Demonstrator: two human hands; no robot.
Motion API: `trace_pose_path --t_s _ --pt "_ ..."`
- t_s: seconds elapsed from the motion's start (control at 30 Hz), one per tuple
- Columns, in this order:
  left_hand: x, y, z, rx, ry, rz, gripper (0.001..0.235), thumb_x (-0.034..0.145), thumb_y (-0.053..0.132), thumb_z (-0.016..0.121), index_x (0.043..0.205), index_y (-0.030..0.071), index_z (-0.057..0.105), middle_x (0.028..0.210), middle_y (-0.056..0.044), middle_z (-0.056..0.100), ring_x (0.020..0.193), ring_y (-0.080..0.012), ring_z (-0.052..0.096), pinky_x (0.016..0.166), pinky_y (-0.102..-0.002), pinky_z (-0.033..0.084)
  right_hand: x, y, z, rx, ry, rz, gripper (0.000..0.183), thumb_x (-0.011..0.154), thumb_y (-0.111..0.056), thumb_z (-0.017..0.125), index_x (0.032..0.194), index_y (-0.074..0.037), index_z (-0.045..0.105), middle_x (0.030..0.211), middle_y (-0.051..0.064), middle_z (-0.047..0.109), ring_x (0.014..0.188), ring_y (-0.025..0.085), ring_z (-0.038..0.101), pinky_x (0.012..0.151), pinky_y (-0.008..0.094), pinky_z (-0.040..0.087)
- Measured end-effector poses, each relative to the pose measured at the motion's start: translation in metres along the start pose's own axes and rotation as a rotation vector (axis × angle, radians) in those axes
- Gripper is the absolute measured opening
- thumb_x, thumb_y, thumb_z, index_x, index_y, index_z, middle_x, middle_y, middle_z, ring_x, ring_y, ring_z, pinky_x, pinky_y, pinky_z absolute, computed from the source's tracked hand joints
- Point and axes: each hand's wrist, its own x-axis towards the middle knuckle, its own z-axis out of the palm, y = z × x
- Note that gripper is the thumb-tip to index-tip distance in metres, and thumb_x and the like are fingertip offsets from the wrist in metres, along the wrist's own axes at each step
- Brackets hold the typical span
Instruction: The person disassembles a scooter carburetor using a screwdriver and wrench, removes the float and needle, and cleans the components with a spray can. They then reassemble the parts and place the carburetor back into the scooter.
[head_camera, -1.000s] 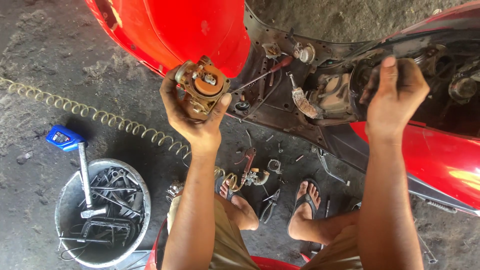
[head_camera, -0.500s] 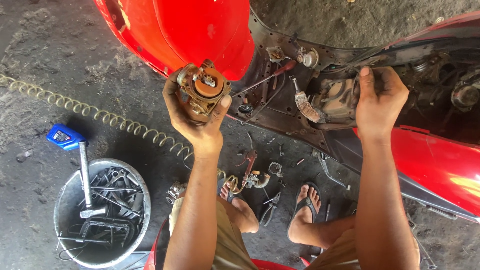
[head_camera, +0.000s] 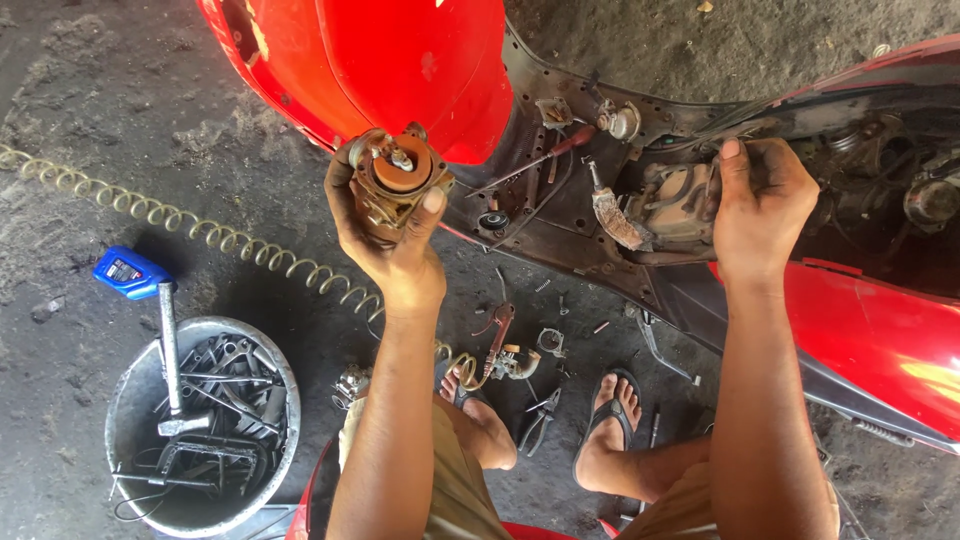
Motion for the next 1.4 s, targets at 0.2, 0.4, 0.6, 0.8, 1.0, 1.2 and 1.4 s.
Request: trace_pose_path --t_s 0.2,0.4,0.6,0.8,1.0,1.2,1.4 --pt "0.000 0.000 0.001 -0.064 0.023 -0.025 0.085 0.080 0.009 0.093 0.148 -0.002 0.043 0.138 -0.012 0.058 0.132 -0.0250 0.060 0.120 -0.043 0.052 0.000 0.006 -0.002 -0.001 -0.005 -0.043 0.020 0.114 -0.003 0.068 0.097 0.005 0.063 0.090 -0.002 0.060 0.084 0.007 0.049 0.075 0.024 0.043" --pt "0.000 0.003 0.008 -0.097 0.035 -0.041 0.078 0.081 0.010 0.090 0.144 -0.002 0.045 0.134 -0.013 0.059 0.125 -0.0283 0.063 0.110 -0.047 0.058 0.005 0.007 0.007 0.041 0.031 0.093 0.018 0.111 -0.006 0.071 0.097 0.003 0.064 0.084 -0.002 0.059 0.074 0.007 0.047 0.065 0.026 0.039" --pt "-0.002 -0.002 0.013 -0.136 0.037 -0.087 0.075 0.081 0.005 0.088 0.143 -0.001 0.046 0.132 -0.013 0.061 0.122 -0.0282 0.065 0.104 -0.047 0.060 0.036 0.087 0.056 -0.438 -0.100 -0.284 0.016 0.098 -0.006 0.075 0.112 0.001 0.071 0.106 0.017 0.072 0.095 0.034 0.071 0.087 0.040 0.056" --pt "0.001 -0.004 0.017 -0.259 0.012 -0.300 0.072 0.076 -0.004 0.084 0.139 -0.003 0.049 0.129 -0.014 0.061 0.118 -0.0292 0.064 0.094 -0.047 0.057 0.077 0.153 0.133 -0.701 -0.455 -0.195 0.048 0.086 -0.012 0.081 0.131 -0.008 0.066 0.131 0.022 0.059 0.119 0.045 0.056 0.098 0.051 0.049" --pt "0.007 -0.002 0.016 -0.213 -0.046 -0.332 0.072 0.073 -0.010 0.083 0.136 0.000 0.049 0.131 -0.011 0.061 0.124 -0.0258 0.064 0.104 -0.044 0.058 0.099 0.160 0.166 -0.970 -0.594 0.063 0.065 0.079 -0.022 0.088 0.137 -0.015 0.060 0.140 0.014 0.053 0.127 0.045 0.049 0.098 0.052 0.048" --pt "0.006 -0.002 0.014 -0.183 -0.057 -0.332 0.072 0.075 -0.010 0.084 0.138 -0.002 0.050 0.130 -0.011 0.063 0.123 -0.0251 0.064 0.108 -0.041 0.055 0.102 0.222 0.169 -0.966 -0.498 0.090 0.058 0.083 -0.017 0.086 0.135 -0.009 0.061 0.134 0.016 0.060 0.125 0.041 0.056 0.101 0.049 0.050" --pt "0.006 -0.001 0.012 -0.200 -0.053 -0.385 0.072 0.073 -0.010 0.084 0.135 0.001 0.050 0.128 -0.011 0.064 0.119 -0.0236 0.066 0.104 -0.041 0.057 0.105 0.177 0.150 -0.801 -0.389 0.031 0.055 0.081 -0.020 0.088 0.124 0.002 0.062 0.123 0.022 0.065 0.111 0.041 0.062 0.093 0.049 0.052"
